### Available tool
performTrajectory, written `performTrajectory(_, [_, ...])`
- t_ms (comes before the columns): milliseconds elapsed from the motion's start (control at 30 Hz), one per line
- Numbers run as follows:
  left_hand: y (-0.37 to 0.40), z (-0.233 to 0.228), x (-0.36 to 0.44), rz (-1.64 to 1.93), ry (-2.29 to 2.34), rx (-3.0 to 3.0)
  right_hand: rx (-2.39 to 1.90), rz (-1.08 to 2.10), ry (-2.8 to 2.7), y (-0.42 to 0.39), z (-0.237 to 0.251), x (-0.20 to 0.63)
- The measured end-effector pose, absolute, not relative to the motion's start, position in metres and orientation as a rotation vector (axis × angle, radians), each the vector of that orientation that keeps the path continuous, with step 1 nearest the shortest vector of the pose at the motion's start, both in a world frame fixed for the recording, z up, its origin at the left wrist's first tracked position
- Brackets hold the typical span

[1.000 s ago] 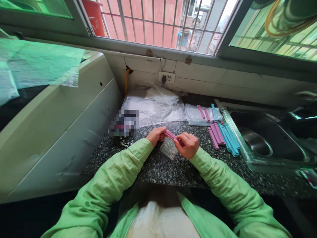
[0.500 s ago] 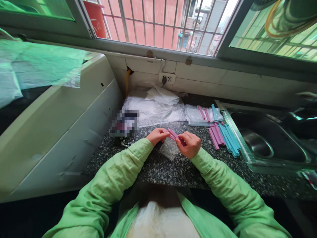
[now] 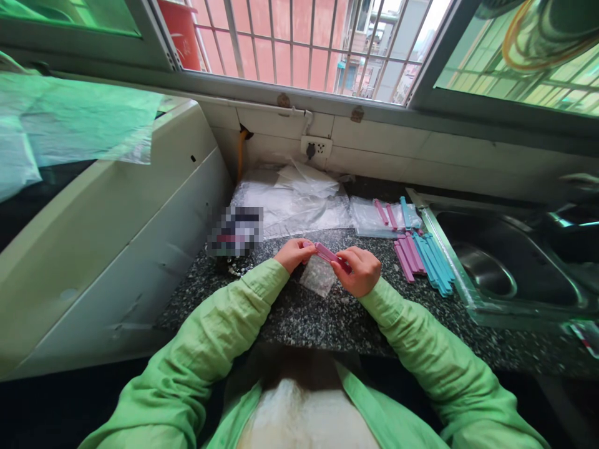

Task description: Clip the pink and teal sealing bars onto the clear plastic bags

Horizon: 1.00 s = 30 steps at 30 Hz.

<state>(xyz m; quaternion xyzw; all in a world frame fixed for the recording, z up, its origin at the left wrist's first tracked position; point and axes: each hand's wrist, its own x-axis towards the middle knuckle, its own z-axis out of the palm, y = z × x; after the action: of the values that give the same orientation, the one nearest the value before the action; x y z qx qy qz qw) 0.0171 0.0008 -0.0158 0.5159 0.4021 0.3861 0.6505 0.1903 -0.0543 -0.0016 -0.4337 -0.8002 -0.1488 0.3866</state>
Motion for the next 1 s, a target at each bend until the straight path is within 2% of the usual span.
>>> performTrajectory(333, [0.0036, -0.0108, 0.0130, 0.945, 0.947, 1.119, -1.167, -0.456, -2.140, -0.0500, -0.0035, 0.1941])
performTrajectory(1000, [0.0053, -0.0050, 0.0091, 1.001, 0.980, 1.055, -1.105, -0.369, -1.988, -0.0504, -0.0003, 0.1959])
